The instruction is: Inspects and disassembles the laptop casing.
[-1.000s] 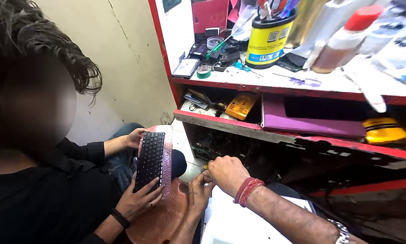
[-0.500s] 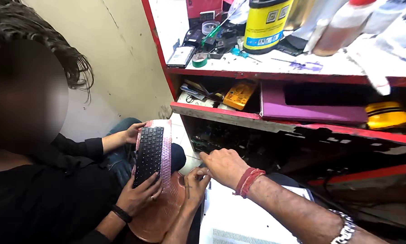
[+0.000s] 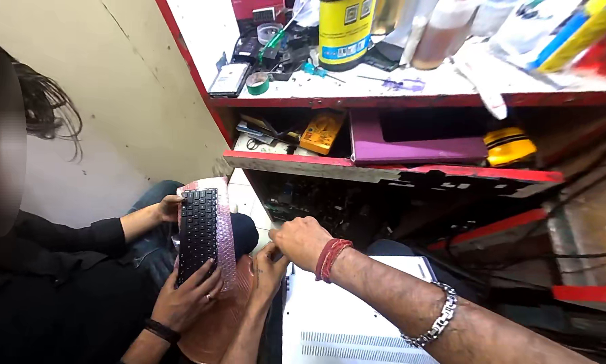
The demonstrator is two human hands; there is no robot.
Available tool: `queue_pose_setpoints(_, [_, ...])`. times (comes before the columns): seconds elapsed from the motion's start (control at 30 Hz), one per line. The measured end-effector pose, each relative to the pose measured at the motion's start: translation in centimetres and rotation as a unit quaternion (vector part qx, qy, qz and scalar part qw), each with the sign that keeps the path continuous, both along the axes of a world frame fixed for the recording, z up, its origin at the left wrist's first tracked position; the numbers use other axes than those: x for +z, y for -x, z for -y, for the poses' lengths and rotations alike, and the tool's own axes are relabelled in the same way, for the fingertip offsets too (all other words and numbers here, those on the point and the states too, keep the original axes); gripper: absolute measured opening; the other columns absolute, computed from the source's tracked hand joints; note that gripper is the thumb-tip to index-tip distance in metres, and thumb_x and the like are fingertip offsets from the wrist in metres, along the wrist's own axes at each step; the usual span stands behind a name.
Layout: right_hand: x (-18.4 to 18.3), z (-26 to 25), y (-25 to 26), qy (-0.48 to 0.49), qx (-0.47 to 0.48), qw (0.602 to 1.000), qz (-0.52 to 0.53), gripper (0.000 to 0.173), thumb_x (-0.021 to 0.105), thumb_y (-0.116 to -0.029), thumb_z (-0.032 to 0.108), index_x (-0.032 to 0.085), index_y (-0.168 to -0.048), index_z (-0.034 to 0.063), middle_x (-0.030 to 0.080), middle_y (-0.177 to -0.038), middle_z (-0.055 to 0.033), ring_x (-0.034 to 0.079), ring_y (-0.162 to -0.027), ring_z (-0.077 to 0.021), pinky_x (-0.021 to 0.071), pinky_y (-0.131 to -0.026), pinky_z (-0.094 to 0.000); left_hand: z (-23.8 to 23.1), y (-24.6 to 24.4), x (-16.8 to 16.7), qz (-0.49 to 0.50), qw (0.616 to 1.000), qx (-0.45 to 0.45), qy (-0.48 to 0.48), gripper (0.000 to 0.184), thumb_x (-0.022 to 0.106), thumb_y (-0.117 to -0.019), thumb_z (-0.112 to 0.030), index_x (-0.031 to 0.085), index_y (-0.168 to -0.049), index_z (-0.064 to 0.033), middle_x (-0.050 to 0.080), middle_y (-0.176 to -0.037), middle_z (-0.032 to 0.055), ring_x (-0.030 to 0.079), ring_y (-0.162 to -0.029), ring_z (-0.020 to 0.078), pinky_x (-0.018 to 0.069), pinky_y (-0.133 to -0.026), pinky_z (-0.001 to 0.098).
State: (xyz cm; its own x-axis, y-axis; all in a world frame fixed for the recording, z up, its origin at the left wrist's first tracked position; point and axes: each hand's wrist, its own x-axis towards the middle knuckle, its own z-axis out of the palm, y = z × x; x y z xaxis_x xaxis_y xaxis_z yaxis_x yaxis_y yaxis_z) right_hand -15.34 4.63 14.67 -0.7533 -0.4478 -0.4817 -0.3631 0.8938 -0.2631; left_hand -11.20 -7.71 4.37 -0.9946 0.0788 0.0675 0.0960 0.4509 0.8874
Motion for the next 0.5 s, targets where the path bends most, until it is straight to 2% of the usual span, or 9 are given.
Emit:
queue_pose_setpoints(0.03, [-0.2, -0.2, 0.1, 0.018, 0.001, 1.0, 0.009, 0.031, 0.057, -0.0999, 0.001, 0.062, -0.13, 0.0039, 0.067, -0.113, -0.0222, 0.067, -0.105, -0.0412, 0.0533, -0.084, -0.0566, -1.0, -0.6, 5.8, 0.12, 0.993, -0.006, 0.019, 0.012, 0.063, -0.0965, 0.001, 0.064, -0.092, 0.0123, 0.062, -0.077, 0.0125, 0.053, -0.069, 0.0086, 0.0474, -0.071, 0.0219])
queue_pose_setpoints(0.07, [-0.3, -0.3, 0.1, 0.028, -0.006, 0.999, 0.023, 0.033, 0.056, -0.1016, 0.004, 0.059, -0.135, 0.0048, 0.067, -0.115, -0.0229, 0.066, -0.108, -0.042, 0.0523, -0.086, -0.0576, -1.8, -0.9, 10.0, 0.204, 0.979, -0.001, 0.03, 0.015, 0.056, -0.1003, 0.004, 0.062, -0.097, 0.0174, 0.061, -0.083, 0.0175, 0.051, -0.073, 0.0109, 0.0457, -0.076, 0.0209])
queue_pose_setpoints(0.1, [-0.3, -0.2, 0.1, 0.026, -0.018, 0.999, 0.033, 0.031, 0.056, -0.1031, 0.008, 0.058, -0.134, 0.0032, 0.067, -0.114, -0.023, 0.066, -0.109, -0.042, 0.0519, -0.088, -0.0575, -2.3, -1.0, 11.8, 0.236, 0.971, 0.006, 0.042, 0.015, 0.052, -0.101, 0.006, 0.059, -0.096, 0.0185, 0.058, -0.083, 0.0181, 0.049, -0.073, 0.0114, 0.0441, -0.075, 0.02])
queue_pose_setpoints(0.17, [0.0, 0.1, 0.2, 0.002, -0.024, 0.999, 0.036, 0.023, 0.056, -0.1033, 0.008, 0.062, -0.121, -0.0042, 0.067, -0.111, -0.0235, 0.067, -0.108, -0.0414, 0.0529, -0.085, -0.0557, -2.5, -1.2, 12.3, 0.216, 0.976, 0.012, 0.039, 0.014, 0.053, -0.0986, 0.009, 0.059, -0.091, 0.0203, 0.059, -0.082, 0.0205, 0.05, -0.074, 0.0125, 0.0447, -0.076, 0.02])
queue_pose_setpoints(0.23, [-0.1, 0.2, 0.2, -0.006, -0.001, 1.0, 0.02, 0.016, 0.058, -0.0992, 0.0, 0.066, -0.112, -0.0042, 0.068, -0.107, -0.0223, 0.067, -0.104, -0.04, 0.0538, -0.082, -0.0539, -2.4, -1.3, 12.1, 0.198, 0.98, 0.006, 0.023, 0.014, 0.055, -0.0984, 0.008, 0.06, -0.095, 0.0204, 0.063, -0.086, 0.022, 0.053, -0.077, 0.0129, 0.0458, -0.078, 0.0202])
queue_pose_setpoints(0.3, [-0.2, 0.1, 0.2, 0.005, 0.003, 1.0, 0.02, 0.024, 0.058, -0.0989, -0.001, 0.065, -0.121, -0.0015, 0.067, -0.11, -0.0227, 0.067, -0.106, -0.0407, 0.0532, -0.085, -0.055, -2.2, -1.2, 12.1, 0.205, 0.978, -0.013, 0.031, 0.016, 0.053, -0.1002, 0.007, 0.061, -0.1, 0.0205, 0.063, -0.09, 0.0228, 0.054, -0.079, 0.0134, 0.0459, -0.08, 0.0204])
queue_pose_setpoints(0.37, [-0.2, 0.1, 0.4, 0.006, -0.023, 0.999, 0.038, 0.028, 0.056, -0.1018, 0.004, 0.058, -0.13, -0.0013, 0.067, -0.113, -0.0235, 0.066, -0.109, -0.0415, 0.053, -0.088, -0.0557, -2.3, -1.1, 12.1, 0.21, 0.976, -0.012, 0.054, 0.018, 0.052, -0.1015, 0.005, 0.061, -0.098, 0.02, 0.063, -0.088, 0.0224, 0.053, -0.077, 0.0139, 0.0455, -0.079, 0.0209])
queue_pose_setpoints(0.43, [-0.2, 0.3, 0.3, -0.015, -0.033, 0.998, 0.044, 0.024, 0.056, -0.1022, 0.005, 0.06, -0.123, -0.0057, 0.067, -0.113, -0.0246, 0.066, -0.109, -0.0424, 0.0534, -0.086, -0.056, -2.4, -1.1, 12.2, 0.221, 0.973, 0.002, 0.073, 0.016, 0.054, -0.1011, 0.005, 0.061, -0.098, 0.0192, 0.063, -0.09, 0.0239, 0.053, -0.078, 0.0171, 0.0458, -0.08, 0.0244])
queue_pose_setpoints(0.5, [-0.5, 0.1, 0.3, -0.021, -0.003, 0.999, 0.026, 0.019, 0.058, -0.1007, 0.003, 0.066, -0.116, -0.0042, 0.068, -0.109, -0.0234, 0.067, -0.105, -0.0417, 0.0536, -0.082, -0.0557, -2.3, -1.1, 12.0, 0.214, 0.974, 0.004, 0.074, 0.014, 0.058, -0.0989, 0.005, 0.062, -0.098, 0.0185, 0.064, -0.09, 0.0238, 0.054, -0.079, 0.0182, 0.0466, -0.081, 0.026])
